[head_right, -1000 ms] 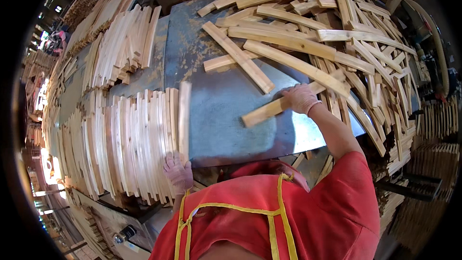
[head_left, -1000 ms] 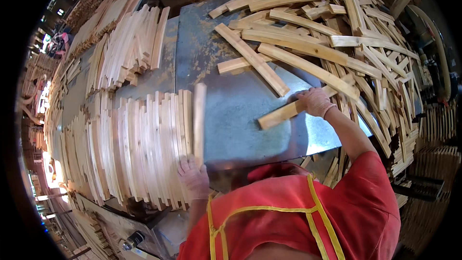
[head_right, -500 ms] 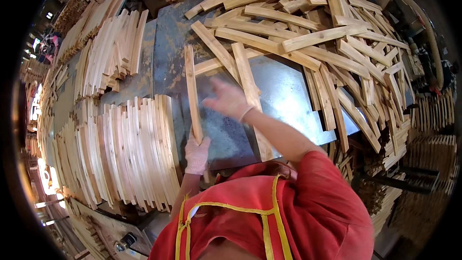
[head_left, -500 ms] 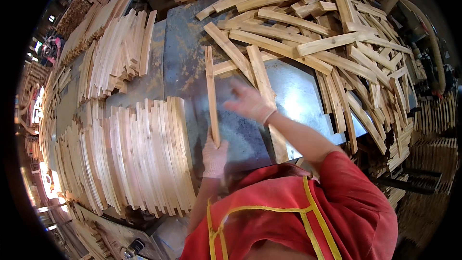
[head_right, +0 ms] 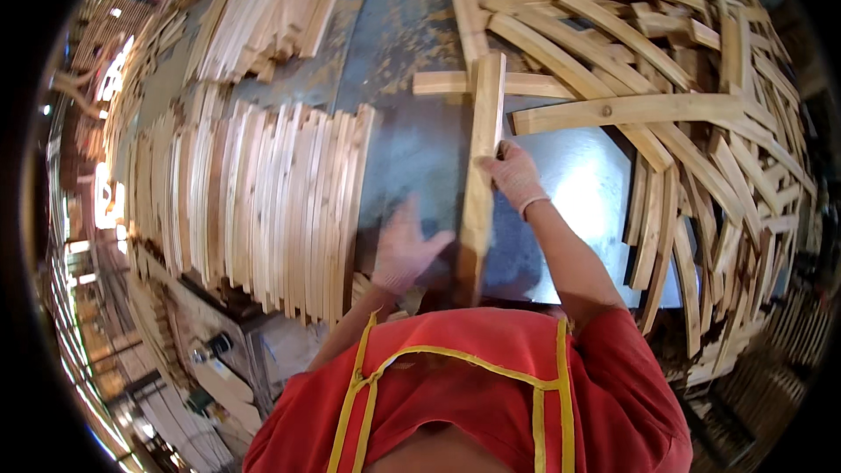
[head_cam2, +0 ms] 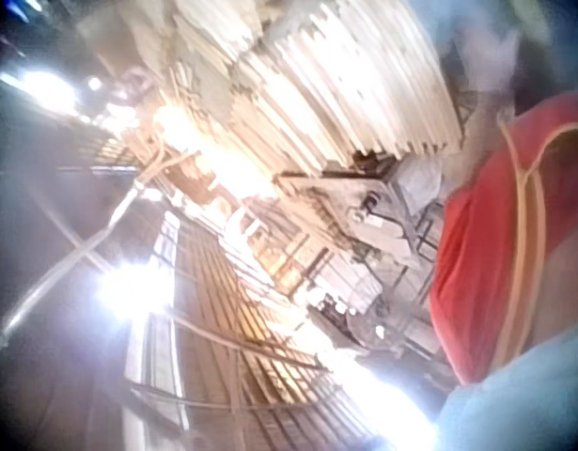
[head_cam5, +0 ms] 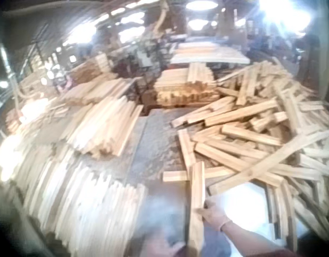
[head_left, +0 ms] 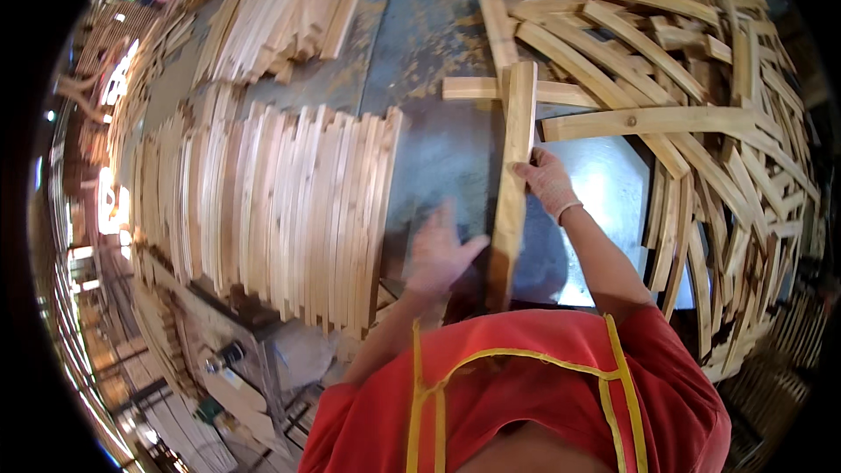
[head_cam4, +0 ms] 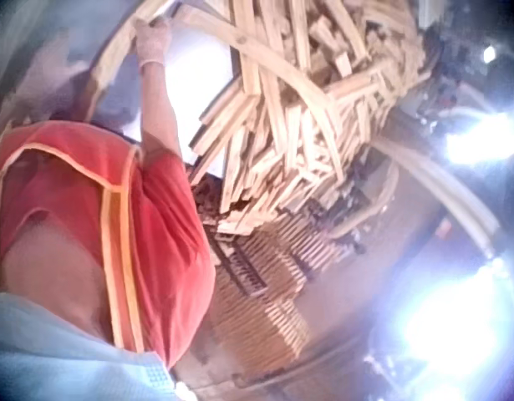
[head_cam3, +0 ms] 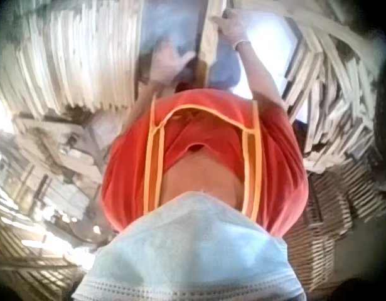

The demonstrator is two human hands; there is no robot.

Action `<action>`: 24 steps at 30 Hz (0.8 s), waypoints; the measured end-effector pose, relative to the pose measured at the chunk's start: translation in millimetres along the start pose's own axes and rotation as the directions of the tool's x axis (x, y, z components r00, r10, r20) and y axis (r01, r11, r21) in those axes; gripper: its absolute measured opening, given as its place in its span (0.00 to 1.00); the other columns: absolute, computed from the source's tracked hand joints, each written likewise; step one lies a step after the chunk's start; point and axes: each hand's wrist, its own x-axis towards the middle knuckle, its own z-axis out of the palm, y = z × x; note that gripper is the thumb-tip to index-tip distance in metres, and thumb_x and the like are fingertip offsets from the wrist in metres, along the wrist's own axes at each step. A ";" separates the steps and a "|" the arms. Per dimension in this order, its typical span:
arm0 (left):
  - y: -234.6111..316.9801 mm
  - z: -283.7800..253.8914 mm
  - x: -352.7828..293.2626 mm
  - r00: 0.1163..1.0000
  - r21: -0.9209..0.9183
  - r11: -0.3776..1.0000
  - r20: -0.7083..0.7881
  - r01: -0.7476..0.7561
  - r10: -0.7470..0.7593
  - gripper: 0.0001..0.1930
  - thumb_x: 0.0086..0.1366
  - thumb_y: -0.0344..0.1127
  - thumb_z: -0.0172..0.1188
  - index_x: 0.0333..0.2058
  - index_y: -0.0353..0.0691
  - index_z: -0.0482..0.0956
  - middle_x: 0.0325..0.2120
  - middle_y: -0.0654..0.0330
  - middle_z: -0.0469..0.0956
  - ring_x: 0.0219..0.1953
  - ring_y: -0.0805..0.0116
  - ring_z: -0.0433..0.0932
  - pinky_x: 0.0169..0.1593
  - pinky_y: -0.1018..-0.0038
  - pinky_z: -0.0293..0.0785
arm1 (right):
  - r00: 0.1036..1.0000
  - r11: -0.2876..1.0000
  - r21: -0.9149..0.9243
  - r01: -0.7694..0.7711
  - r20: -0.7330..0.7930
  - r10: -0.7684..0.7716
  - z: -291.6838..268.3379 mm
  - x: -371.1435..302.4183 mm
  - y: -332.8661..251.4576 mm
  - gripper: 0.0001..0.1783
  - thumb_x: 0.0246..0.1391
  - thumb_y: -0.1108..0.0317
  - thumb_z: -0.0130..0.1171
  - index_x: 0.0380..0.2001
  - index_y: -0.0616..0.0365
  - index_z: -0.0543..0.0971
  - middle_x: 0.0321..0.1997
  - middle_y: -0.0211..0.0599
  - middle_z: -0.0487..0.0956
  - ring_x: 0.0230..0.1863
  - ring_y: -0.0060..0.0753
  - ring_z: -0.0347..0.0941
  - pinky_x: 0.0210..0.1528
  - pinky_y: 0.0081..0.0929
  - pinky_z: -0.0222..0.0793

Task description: The person sorts and stacks wooden planks on a metal table in a workshop. They pick up planks from a disorganized pile, align them, and place them into a neat stack. The person occasionally gathers larger bundles of planks and moves them to the side.

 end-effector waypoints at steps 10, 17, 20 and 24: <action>-51.4 -50.4 -7.3 0.942 0.172 0.928 -0.012 0.332 -0.335 0.56 0.54 0.54 0.76 0.76 0.43 0.56 0.57 0.46 0.78 0.58 0.45 0.78 0.64 0.53 0.71 | 0.843 0.026 -0.973 0.230 0.186 -0.505 -56.3 22.3 -115.0 0.43 0.50 0.53 0.72 0.69 0.53 0.71 0.66 0.44 0.78 0.67 0.53 0.73 0.71 0.45 0.65; -117.1 -52.9 -41.8 0.976 0.555 0.829 -0.207 0.062 0.066 0.42 0.59 0.44 0.69 0.71 0.43 0.66 0.64 0.53 0.69 0.66 0.49 0.68 0.70 0.49 0.62 | 0.963 -0.146 -0.952 0.270 0.269 0.030 -94.3 4.3 -108.3 0.44 0.47 0.49 0.73 0.66 0.53 0.74 0.54 0.50 0.84 0.58 0.56 0.80 0.61 0.47 0.75; -105.0 -48.8 -53.4 0.988 0.398 0.917 -0.136 -0.018 0.079 0.43 0.66 0.51 0.65 0.75 0.43 0.59 0.72 0.50 0.65 0.74 0.46 0.62 0.72 0.51 0.60 | 0.919 0.114 -0.931 0.348 0.314 -0.237 -42.0 -45.4 -117.9 0.36 0.51 0.45 0.70 0.57 0.57 0.79 0.48 0.56 0.86 0.54 0.54 0.83 0.59 0.43 0.78; -53.5 -80.2 -55.0 0.941 0.039 0.995 0.331 -0.095 0.076 0.50 0.67 0.60 0.63 0.77 0.40 0.53 0.73 0.46 0.64 0.74 0.46 0.66 0.70 0.54 0.67 | 0.984 0.893 -0.416 0.169 0.021 -0.177 24.6 -39.2 -100.3 0.29 0.61 0.47 0.67 0.49 0.65 0.82 0.40 0.40 0.86 0.39 0.36 0.83 0.45 0.35 0.79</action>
